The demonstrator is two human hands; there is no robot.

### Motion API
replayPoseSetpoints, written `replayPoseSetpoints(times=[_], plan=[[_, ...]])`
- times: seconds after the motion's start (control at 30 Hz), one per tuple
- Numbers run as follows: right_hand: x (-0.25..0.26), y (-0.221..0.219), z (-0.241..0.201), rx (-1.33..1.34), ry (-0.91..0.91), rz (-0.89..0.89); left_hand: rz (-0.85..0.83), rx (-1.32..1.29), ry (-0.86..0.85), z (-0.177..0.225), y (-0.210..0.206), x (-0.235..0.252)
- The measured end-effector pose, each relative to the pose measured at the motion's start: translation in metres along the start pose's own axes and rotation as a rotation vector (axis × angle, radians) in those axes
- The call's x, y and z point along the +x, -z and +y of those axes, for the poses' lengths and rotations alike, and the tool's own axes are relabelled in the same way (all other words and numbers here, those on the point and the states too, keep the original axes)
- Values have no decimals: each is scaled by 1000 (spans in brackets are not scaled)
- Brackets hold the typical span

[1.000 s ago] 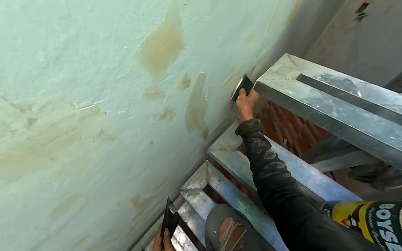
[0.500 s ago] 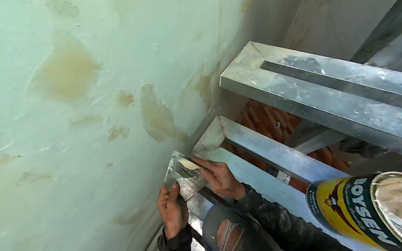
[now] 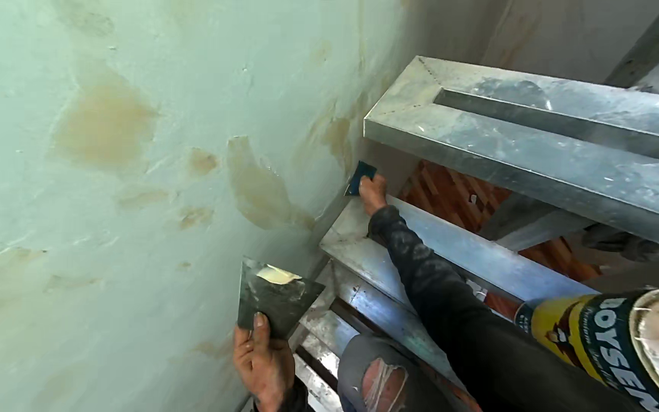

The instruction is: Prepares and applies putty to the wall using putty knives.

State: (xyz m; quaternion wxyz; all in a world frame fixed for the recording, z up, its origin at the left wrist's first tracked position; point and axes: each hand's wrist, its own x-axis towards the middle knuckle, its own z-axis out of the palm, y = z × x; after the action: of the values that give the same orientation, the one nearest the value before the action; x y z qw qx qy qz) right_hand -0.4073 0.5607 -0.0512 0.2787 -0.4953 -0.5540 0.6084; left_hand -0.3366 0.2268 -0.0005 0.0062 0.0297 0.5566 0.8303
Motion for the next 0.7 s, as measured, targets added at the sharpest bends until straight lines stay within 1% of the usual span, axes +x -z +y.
replayPoseSetpoints(times=[0.1,0.23,0.33,0.47,0.7], plan=[[28,-21,-3,28,-122,-2,62,16,5,0,19,-9],[27,-27,-19,107,-164,-3,124,31,6,0,45,-18],[12,-25,-36,135,-129,-21,158,28,30,-3,61,-24],[2,-26,-55,141,-35,-29,187,6,72,-7,73,-31],[-15,-25,-90,132,38,-22,224,-22,70,-11,93,-37]])
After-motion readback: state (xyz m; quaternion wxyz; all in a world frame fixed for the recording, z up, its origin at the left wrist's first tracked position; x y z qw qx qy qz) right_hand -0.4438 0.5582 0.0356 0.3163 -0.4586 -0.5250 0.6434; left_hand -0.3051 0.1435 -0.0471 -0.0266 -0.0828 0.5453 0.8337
